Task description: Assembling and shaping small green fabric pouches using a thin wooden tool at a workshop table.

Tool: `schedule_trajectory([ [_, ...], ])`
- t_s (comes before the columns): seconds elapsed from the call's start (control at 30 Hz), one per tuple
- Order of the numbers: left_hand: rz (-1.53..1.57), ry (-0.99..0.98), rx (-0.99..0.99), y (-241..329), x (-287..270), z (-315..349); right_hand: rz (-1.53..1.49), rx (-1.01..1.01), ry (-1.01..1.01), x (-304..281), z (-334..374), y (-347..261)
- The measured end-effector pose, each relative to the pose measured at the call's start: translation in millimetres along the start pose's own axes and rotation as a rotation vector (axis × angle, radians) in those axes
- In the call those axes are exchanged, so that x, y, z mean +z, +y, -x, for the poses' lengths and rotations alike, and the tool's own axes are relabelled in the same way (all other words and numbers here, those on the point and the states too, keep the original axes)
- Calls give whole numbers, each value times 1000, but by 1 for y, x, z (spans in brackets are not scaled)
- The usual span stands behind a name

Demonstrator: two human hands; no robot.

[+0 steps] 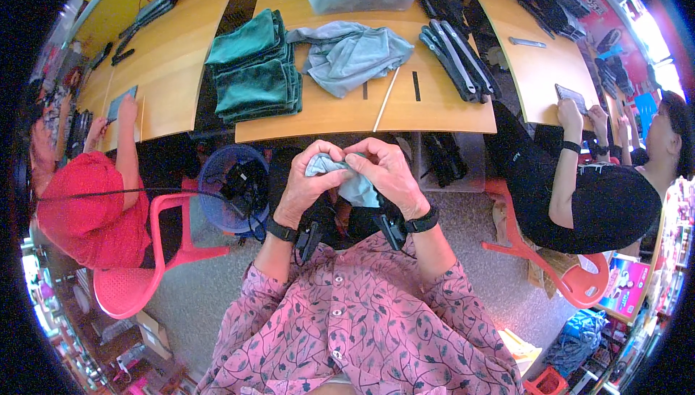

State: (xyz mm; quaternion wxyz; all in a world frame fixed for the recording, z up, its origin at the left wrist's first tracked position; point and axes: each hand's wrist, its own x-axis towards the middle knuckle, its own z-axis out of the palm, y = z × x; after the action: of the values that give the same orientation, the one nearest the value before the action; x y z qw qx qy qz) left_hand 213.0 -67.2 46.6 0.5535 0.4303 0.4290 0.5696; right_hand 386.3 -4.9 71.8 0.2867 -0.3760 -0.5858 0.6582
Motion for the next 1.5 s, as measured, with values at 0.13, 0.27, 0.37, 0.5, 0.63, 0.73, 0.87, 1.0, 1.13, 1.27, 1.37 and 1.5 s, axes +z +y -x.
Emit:
schedule_trajectory([
  [0.13, -63, -9, -69, -6, -2, -3, 181, -90, 112, -1, -4, 17],
  [0.27, -153, -147, -29, -8, -7, -6, 289, -161, 246, 10, -3, 23],
  [0.37, -304, -296, 161, -7, -4, -11, 255, -190, 445, 10, -9, 27],
  [0.5, -386, -97, 119, -11, -6, 3, -12, -156, 628, -13, -15, 24],
  [0.63, -364, 317, 189, 3, -5, 0, 128, -223, 623, -15, -13, 3],
  [0.73, -236, 192, 46, 10, 12, 7, -18, -155, 450, 0, -6, 6],
  [0.87, -91, 298, -89, -7, 24, 4, 53, -234, 424, 27, 0, 18],
  [1.0, -110, 390, 2, -18, 21, 0, 72, -321, 392, 42, 7, 20],
  [1.13, 216, 445, -73, -15, 25, 2, 50, -302, 375, 48, 8, 29],
  [1.27, 382, 455, -30, -24, 21, 2, 76, -298, 375, 51, 5, 34],
  [1.37, 294, 396, -69, -26, 16, 2, 87, -292, 369, 53, 9, 35],
  [1.5, 484, 324, -208, -19, 20, 2, 32, -273, 326, 46, 8, 37],
])
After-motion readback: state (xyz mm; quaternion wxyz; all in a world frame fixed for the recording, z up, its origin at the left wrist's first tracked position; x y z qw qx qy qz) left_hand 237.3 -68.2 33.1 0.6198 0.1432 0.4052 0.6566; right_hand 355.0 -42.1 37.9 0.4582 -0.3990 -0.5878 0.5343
